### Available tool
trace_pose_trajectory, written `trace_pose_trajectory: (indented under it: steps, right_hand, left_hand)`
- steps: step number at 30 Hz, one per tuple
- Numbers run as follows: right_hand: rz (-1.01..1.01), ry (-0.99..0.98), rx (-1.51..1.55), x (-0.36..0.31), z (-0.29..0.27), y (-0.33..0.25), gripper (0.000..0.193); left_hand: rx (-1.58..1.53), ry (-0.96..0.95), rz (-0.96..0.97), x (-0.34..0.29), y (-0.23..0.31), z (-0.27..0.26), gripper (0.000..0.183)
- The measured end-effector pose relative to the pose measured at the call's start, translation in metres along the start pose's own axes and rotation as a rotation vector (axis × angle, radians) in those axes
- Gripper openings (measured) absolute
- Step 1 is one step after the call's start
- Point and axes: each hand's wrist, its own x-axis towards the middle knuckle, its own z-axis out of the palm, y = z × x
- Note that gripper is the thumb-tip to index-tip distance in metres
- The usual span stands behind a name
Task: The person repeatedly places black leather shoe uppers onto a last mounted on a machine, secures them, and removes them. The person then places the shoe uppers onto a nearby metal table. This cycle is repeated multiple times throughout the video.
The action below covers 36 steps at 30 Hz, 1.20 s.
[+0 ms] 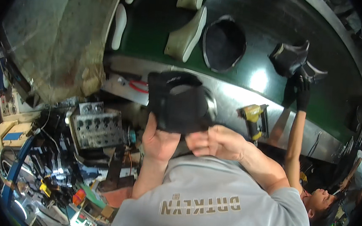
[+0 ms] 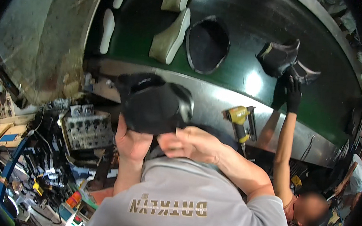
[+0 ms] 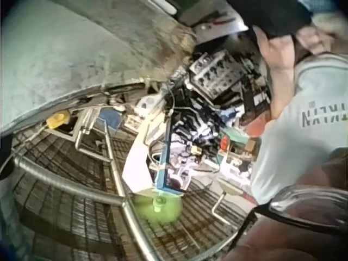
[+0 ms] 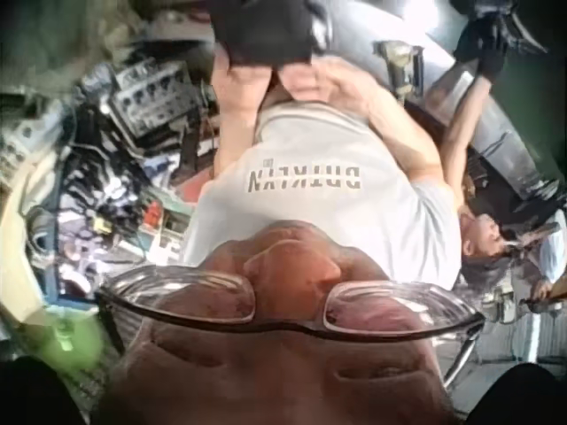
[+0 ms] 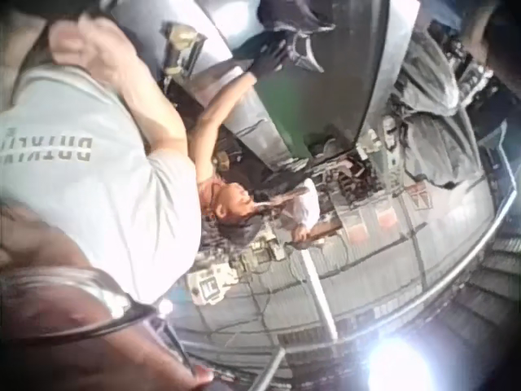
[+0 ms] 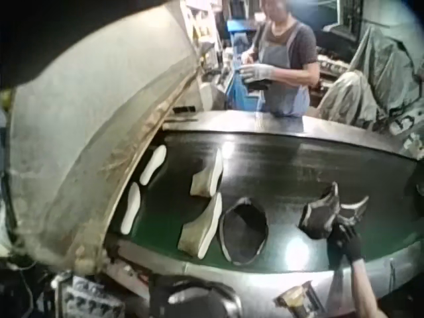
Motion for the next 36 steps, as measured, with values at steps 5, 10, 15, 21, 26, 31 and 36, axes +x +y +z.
trace_pose_trajectory:
  steps: [5, 10, 15, 21, 26, 31, 36]
  right_hand:
    - [-0.268, 0.493, -0.507, 0.008, -0.040, -0.069, 0.022]
    - [-0.737, 0.664, -0.486, 0.067, -0.076, -0.203, 0.031]
    - [-1.035, 0.764, -0.727, 0.162, -0.092, -0.363, 0.027]
    - [-1.067, 1.508, -1.319, 0.300, -0.110, -0.493, 0.058]
    - [-0.625, 1.607, -1.206, 0.344, -0.133, -0.519, 0.064]
    - [-0.957, 1.306, -1.165, 0.303, -0.118, -0.500, 0.064]
    - [-1.215, 0.909, -1.726, 0.220, -0.014, -0.419, 0.054]
  left_hand:
    - [0.073, 0.151, 0.089, 0.001, 0.042, -0.022, 0.044]
    - [0.262, 0.310, 0.189, 0.010, 0.068, -0.039, 0.049]
    - [0.293, 0.387, 0.277, 0.009, 0.088, -0.052, 0.047]
    - [0.422, 0.537, 0.338, -0.006, 0.099, -0.065, 0.046]
    - [0.623, 0.603, 0.350, -0.004, 0.100, -0.039, 0.047]
    - [0.668, 0.666, 0.374, -0.031, 0.118, -0.046, 0.043]
    - [0.915, 0.743, 0.287, -0.046, 0.132, -0.054, 0.038]
